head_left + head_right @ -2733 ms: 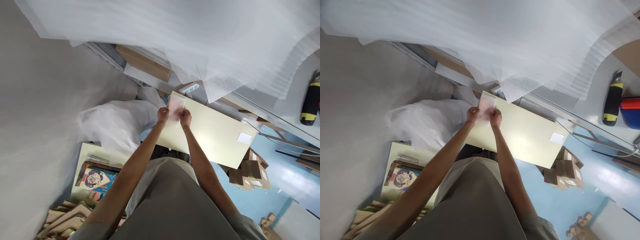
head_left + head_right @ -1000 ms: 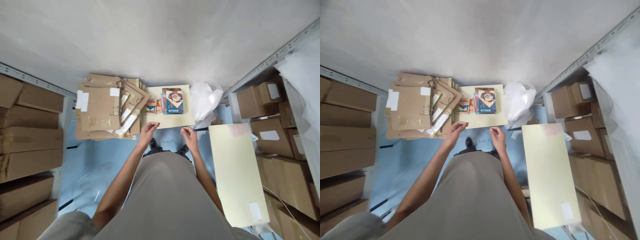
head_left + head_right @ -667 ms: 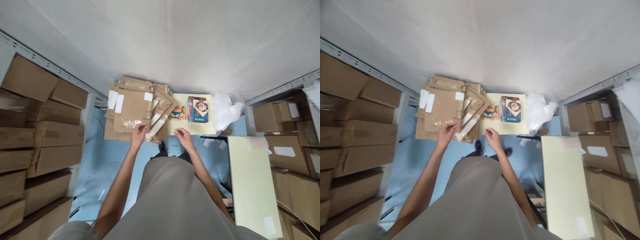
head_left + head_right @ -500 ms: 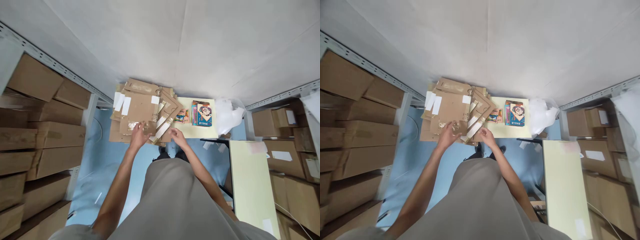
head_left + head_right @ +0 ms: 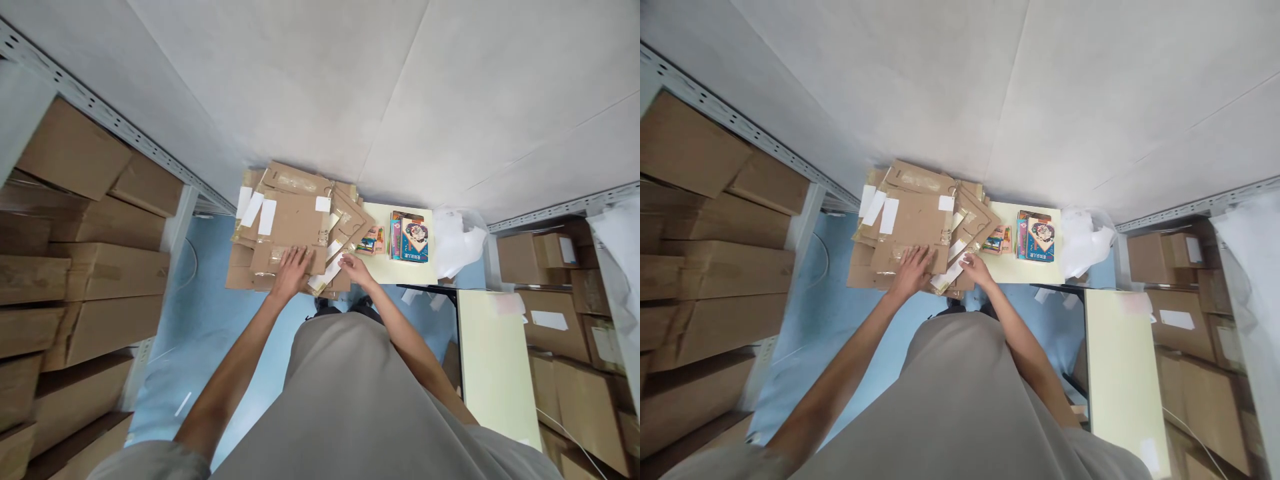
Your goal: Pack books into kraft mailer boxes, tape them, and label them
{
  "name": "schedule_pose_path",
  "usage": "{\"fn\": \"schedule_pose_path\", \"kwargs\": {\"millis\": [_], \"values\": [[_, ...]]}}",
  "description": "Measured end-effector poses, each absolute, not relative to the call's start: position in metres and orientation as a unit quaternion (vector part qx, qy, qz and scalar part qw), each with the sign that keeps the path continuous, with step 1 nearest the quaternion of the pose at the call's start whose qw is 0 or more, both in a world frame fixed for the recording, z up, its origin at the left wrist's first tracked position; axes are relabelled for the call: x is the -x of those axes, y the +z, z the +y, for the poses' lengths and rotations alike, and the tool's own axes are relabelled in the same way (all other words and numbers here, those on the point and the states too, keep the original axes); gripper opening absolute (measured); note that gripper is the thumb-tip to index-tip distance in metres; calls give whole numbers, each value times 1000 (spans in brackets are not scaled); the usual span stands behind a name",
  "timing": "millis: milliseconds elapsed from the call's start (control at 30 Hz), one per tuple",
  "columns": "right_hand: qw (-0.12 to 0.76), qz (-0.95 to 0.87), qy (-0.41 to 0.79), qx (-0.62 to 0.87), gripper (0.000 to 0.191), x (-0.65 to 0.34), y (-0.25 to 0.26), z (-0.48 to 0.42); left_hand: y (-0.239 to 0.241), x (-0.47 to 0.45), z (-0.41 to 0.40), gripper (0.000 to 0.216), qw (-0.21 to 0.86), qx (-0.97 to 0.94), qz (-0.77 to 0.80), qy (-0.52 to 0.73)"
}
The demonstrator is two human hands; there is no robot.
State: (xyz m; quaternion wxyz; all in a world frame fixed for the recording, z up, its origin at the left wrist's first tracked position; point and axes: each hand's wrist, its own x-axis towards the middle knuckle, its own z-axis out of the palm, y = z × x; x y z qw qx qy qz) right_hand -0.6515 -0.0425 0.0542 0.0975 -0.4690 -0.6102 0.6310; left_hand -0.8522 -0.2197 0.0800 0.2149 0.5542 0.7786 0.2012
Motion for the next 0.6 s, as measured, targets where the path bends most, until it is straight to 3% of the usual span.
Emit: {"fn": "schedule_pose_path", "kwargs": {"millis": [200, 400, 500, 600], "values": [[110, -601, 663, 432, 49, 645, 80, -26, 135, 878, -216, 60, 106, -529, 784, 308], [181, -594, 643, 448, 58, 625, 125, -14, 218, 889, -212, 26, 15, -347, 784, 514], [235, -602, 609, 461, 63, 601, 153, -12, 241, 883, -202, 38, 25, -261, 769, 582], [307, -595, 571, 474, 67, 567, 181, -10, 245, 871, -184, 54, 133, -229, 738, 621]]}}
